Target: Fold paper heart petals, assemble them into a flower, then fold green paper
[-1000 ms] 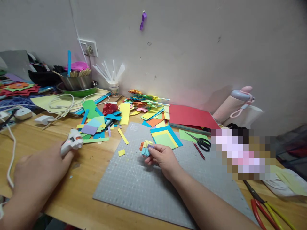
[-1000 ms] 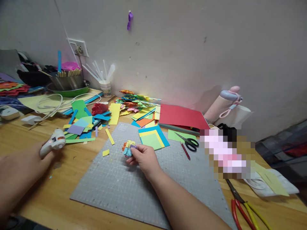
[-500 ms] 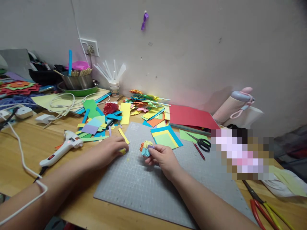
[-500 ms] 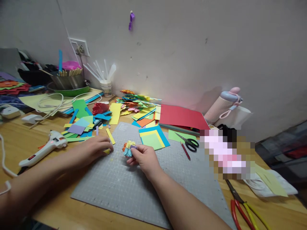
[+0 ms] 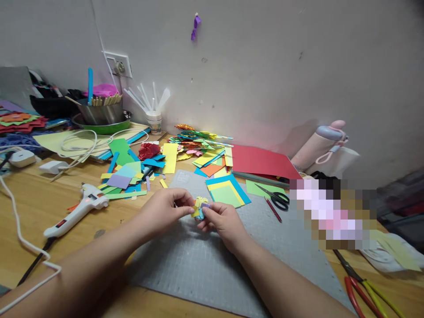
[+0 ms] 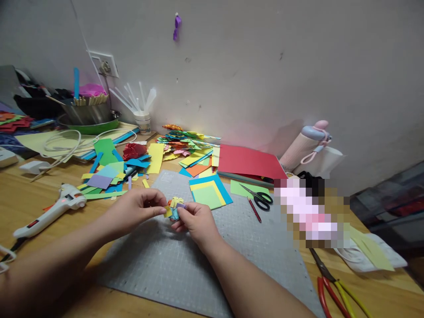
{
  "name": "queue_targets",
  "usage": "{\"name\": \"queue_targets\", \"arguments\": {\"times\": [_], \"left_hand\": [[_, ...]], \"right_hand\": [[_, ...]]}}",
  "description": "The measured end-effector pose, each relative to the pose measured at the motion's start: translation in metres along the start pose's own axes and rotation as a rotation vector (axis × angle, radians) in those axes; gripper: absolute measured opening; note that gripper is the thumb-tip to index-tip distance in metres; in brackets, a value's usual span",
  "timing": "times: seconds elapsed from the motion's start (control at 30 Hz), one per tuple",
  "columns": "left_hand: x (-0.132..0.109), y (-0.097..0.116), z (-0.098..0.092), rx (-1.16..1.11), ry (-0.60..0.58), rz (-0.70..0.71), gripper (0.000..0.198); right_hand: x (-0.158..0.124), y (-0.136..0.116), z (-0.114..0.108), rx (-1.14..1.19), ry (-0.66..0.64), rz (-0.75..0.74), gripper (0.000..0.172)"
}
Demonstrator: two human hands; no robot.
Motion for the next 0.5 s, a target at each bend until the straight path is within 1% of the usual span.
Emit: {"name": "queue_targets", "arguments": {"times": [0.1, 0.23, 0.33, 0.5], "left_hand": [[0.0003, 0.0043, -0.0019, 0.137, 0.034, 0.029, 0.009], [0.0023, 0.0073, -0.002, 0.312, 0.102, 0.141, 0.007], [0.004, 0.0075, -0.0008, 0.36, 0.13, 0.166, 0.006], [0.0043, 0.0067, 0.0, 0.374, 0.141, 0.177, 0.007]], "right_hand": [[0.0014, 0.0034, 0.0001, -0.01, -0.006, -0.006, 0.035], [0.0017, 0.0035, 0.0016, -0.029, -0.016, -0.01, 0.035], [-0.0005, 0.0001, 0.0034, -0.044, -0.034, -0.01, 0.035], [-0.0029, -0.0022, 0.0055, -0.068, -0.057, -0.022, 0.035]]}}
Point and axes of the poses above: each hand's wrist, its own x-axis towards the middle knuckle, its own z-axis out of the palm, y = z × x, the point moved 1 cm from there along x, towards the middle knuckle, and after that the axes turned 14 degrees about -z, right-handed, at the moved point
